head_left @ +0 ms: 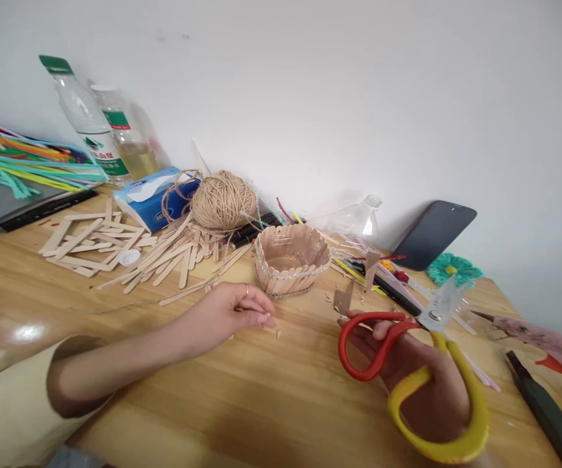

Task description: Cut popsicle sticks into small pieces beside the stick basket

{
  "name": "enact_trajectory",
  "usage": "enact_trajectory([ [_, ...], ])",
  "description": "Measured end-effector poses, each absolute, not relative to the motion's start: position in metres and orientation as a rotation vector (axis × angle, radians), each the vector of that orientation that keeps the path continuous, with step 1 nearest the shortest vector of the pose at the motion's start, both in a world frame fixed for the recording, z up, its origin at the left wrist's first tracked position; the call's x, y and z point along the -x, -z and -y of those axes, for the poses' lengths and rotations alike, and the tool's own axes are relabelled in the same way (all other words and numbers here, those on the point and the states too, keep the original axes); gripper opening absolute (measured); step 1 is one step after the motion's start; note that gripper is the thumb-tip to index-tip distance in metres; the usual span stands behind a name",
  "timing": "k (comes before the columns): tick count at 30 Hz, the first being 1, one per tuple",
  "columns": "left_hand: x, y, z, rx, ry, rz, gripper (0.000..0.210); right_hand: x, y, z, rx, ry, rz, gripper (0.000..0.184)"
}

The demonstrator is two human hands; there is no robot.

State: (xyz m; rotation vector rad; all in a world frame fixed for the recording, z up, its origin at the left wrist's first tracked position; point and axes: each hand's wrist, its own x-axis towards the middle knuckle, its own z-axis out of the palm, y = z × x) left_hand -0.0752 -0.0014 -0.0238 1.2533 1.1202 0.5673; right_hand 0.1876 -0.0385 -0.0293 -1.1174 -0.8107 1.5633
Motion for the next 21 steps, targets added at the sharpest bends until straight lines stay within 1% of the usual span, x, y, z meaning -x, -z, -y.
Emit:
enact_trajectory([
  [3, 0.061, 0.018, -0.001, -1.163, -0.586, -1.032, 0.012, -0.195, 0.026, 0.044, 1.251, -1.377, 0.983, 0.016],
  [6, 0.049, 0.010, 0.000, -1.227, -0.640, -1.028, 0.008, -0.201, 0.025, 0.044, 1.332, -1.104, 1.178, 0.016],
  [8, 0.040, 0.003, 0.002, -1.252, -0.662, -1.023, 0.006, -0.204, 0.024, 0.042, 1.366, -1.011, 1.286, 0.017],
  [10, 0.030, -0.004, 0.004, -1.186, -0.656, -0.985, 0.007, -0.205, 0.021, 0.041, 1.360, -1.075, 1.378, 0.019],
  [14, 0.013, -0.013, 0.004, -1.016, -0.688, -0.916, 0.014, -0.200, 0.020, 0.041, 1.219, -1.370, 1.464, 0.022],
  [17, 0.005, -0.015, 0.001, -0.968, -0.745, -0.876, 0.015, -0.193, 0.026, 0.042, 1.179, -1.406, 1.409, 0.017],
  [21, 0.001, -0.016, -0.003, -0.935, -0.838, -0.898, 0.013, -0.187, 0.040, 0.044, 1.195, -1.411, 1.380, 0.032],
])
